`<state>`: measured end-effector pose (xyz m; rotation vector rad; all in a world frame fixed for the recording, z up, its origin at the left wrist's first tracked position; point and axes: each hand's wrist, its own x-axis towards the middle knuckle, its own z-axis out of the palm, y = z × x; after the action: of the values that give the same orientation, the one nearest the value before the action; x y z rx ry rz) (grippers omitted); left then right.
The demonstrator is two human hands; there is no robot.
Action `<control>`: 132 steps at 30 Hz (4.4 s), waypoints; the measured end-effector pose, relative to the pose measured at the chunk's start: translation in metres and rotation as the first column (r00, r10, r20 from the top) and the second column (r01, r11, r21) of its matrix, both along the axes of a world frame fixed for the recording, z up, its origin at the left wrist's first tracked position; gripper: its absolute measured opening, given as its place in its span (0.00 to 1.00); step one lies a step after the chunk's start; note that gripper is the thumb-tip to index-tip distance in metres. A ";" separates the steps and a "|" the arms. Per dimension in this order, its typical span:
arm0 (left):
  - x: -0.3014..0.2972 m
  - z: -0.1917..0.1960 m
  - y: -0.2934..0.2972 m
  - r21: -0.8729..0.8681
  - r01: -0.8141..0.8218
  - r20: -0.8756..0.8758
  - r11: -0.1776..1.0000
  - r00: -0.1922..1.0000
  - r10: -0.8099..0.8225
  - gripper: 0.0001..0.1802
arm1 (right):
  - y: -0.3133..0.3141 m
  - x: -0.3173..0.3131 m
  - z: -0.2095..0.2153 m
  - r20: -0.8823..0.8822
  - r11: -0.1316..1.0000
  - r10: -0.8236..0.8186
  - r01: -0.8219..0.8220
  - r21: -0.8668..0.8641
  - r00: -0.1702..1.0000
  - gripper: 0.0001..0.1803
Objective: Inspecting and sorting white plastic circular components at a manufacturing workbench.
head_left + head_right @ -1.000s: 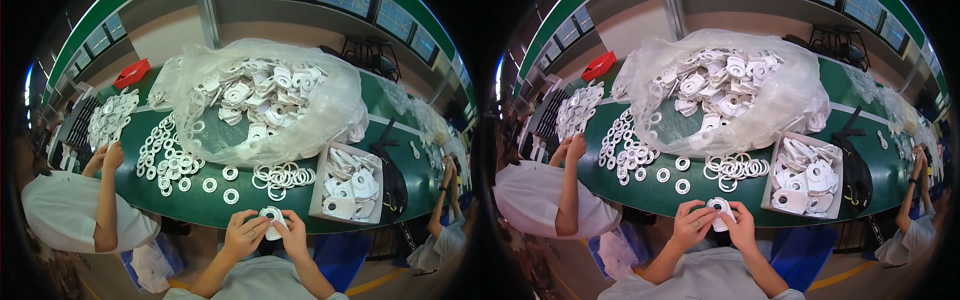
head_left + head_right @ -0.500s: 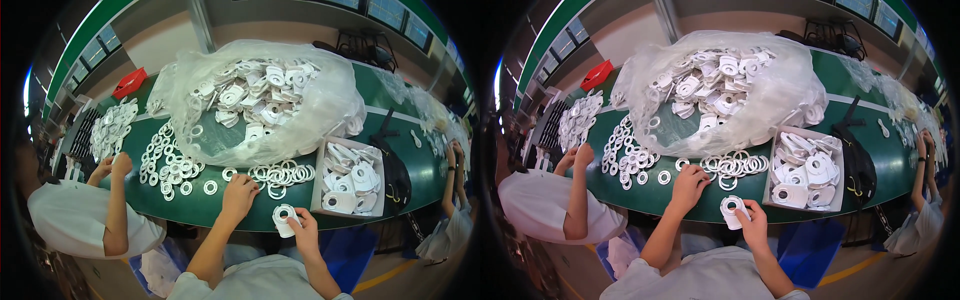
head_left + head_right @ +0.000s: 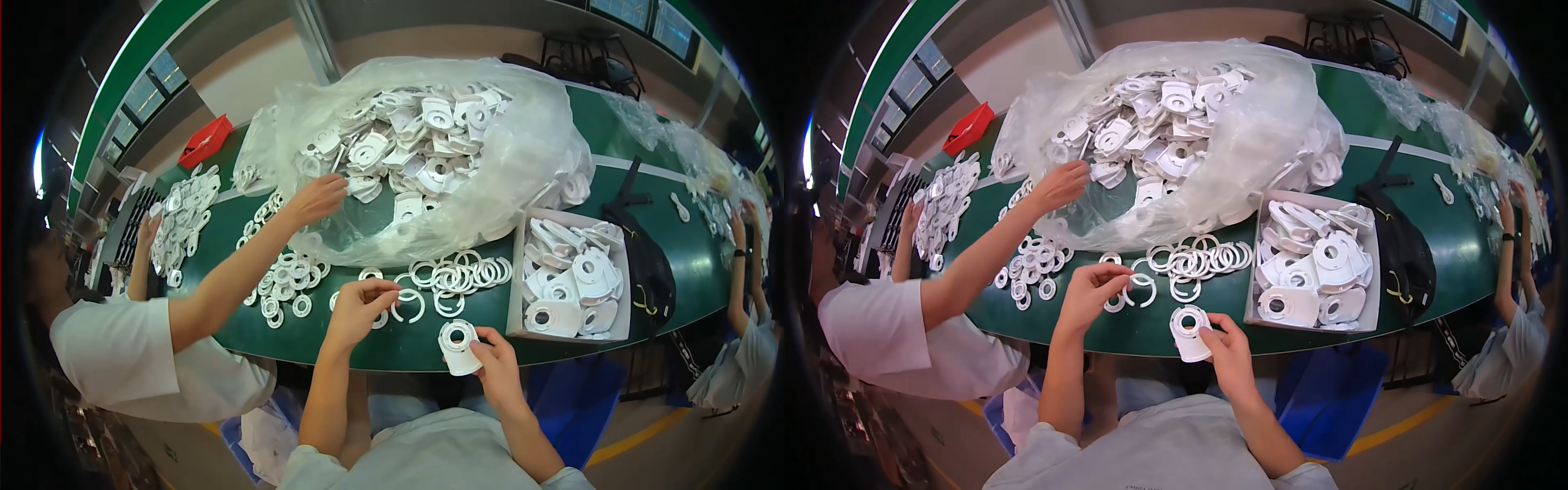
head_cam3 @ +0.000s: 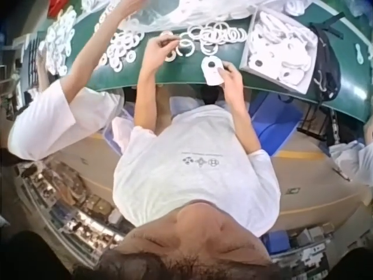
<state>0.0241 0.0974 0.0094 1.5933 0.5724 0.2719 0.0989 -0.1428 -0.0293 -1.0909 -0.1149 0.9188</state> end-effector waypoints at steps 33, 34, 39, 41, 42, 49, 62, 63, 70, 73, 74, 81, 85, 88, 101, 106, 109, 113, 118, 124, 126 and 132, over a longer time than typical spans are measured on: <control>0.023 0.019 -0.047 0.448 0.504 -0.053 0.739 0.840 -0.540 0.10 | 0.008 -0.016 0.009 0.097 0.988 0.155 -0.156 0.007 0.983 0.21; 0.023 0.019 -0.047 0.511 0.494 -0.023 0.704 0.826 -0.563 0.11 | 0.008 -0.016 0.010 0.096 0.988 0.155 -0.156 0.008 0.983 0.21; 0.008 0.027 -0.048 0.438 0.241 0.084 0.866 0.948 -0.306 0.11 | 0.005 -0.012 0.005 0.097 0.998 0.063 -0.064 0.005 0.993 0.20; -0.009 0.021 -0.051 0.360 0.070 0.107 0.930 0.987 -0.116 0.09 | 0.005 -0.013 0.005 0.033 0.997 0.052 -0.053 0.047 0.998 0.21; -0.015 0.019 -0.056 0.360 0.066 0.106 0.930 0.988 -0.111 0.09 | 0.006 -0.013 0.005 -0.031 0.995 0.039 -0.037 0.088 0.999 0.21; -0.035 0.006 -0.090 0.016 -0.031 0.170 0.999 0.985 0.027 0.11 | 0.009 -0.017 0.008 0.048 0.997 0.000 -0.004 0.081 0.999 0.20; -0.036 0.000 -0.104 -0.069 -0.087 0.173 0.994 0.980 0.098 0.08 | 0.010 -0.020 0.018 0.180 0.990 0.049 -0.072 0.122 0.982 0.13; -0.035 -0.001 -0.106 -0.047 -0.107 0.162 0.993 0.980 0.114 0.08 | 0.010 -0.019 0.018 0.207 0.992 0.055 -0.077 0.102 0.977 0.12; -0.039 -0.005 -0.107 -0.002 -0.130 0.200 0.991 0.971 0.128 0.08 | 0.013 -0.024 0.022 0.254 0.998 -0.026 0.009 0.066 0.967 0.10; -0.037 0.005 -0.107 -0.004 -0.088 0.185 0.996 0.979 0.087 0.08 | 0.014 -0.020 0.024 0.223 0.999 -0.035 0.032 0.015 0.974 0.09; -0.032 0.015 -0.109 0.071 -0.129 0.231 0.989 0.967 0.109 0.09 | 0.014 -0.019 0.024 0.263 1.000 0.008 -0.012 0.011 0.965 0.10; -0.032 0.005 -0.101 0.274 -0.054 0.229 0.960 0.973 -0.010 0.07 | 0.011 -0.024 0.010 0.481 0.994 0.096 -0.054 -0.100 0.872 0.11; -0.030 -0.003 -0.110 0.102 -0.099 0.217 0.990 0.973 0.075 0.10 | 0.012 -0.027 -0.002 0.365 0.995 0.075 -0.044 -0.093 0.928 0.15; -0.028 0.007 -0.112 0.309 0.015 0.146 0.951 0.987 -0.063 0.16 | 0.011 -0.030 -0.008 0.267 0.994 -0.051 0.074 -0.077 0.962 0.20; -0.045 -0.007 -0.084 -0.027 0.027 0.151 0.999 0.988 -0.022 0.12 | -0.052 0.039 0.100 0.865 0.911 0.044 0.336 -0.241 0.501 0.12; -0.029 -0.008 -0.086 0.227 0.062 0.112 0.972 0.990 -0.089 0.08 | -0.049 0.104 0.110 0.968 0.823 0.252 0.530 -0.205 -0.016 0.14; -0.028 -0.008 -0.074 0.393 -0.029 0.132 0.919 0.991 -0.025 0.08 | -0.048 0.111 0.096 0.932 0.825 0.360 0.452 -0.338 0.041 0.15; -0.033 -0.016 -0.036 0.680 -0.282 0.178 0.677 0.959 0.220 0.08 | -0.050 0.098 0.105 0.910 0.804 0.414 0.456 -0.381 0.029 0.15; -0.016 -0.024 0.004 0.839 -0.290 0.171 0.461 0.944 0.282 0.09 | -0.017 0.057 0.111 0.952 0.939 0.175 0.250 -0.238 0.252 0.13; -0.017 -0.031 0.023 0.867 -0.076 -0.037 0.492 0.976 0.217 0.14 | 0.117 0.056 0.087 0.963 0.935 0.093 0.309 -0.172 0.254 0.11; -0.014 -0.026 0.017 0.840 -0.148 0.035 0.522 0.975 0.221 0.14 | 0.149 0.082 0.075 0.975 0.837 0.192 0.500 -0.220 0.108 0.22; -0.034 -0.012 0.003 0.772 -0.324 0.284 0.546 0.946 0.159 0.14 | 0.188 0.108 0.061 0.901 0.643 0.402 0.651 -0.403 0.161 0.43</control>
<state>-0.0098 0.1000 -0.0030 2.3508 0.5522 1.0134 0.2064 0.0455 0.0318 -2.4222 -0.7896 -0.2724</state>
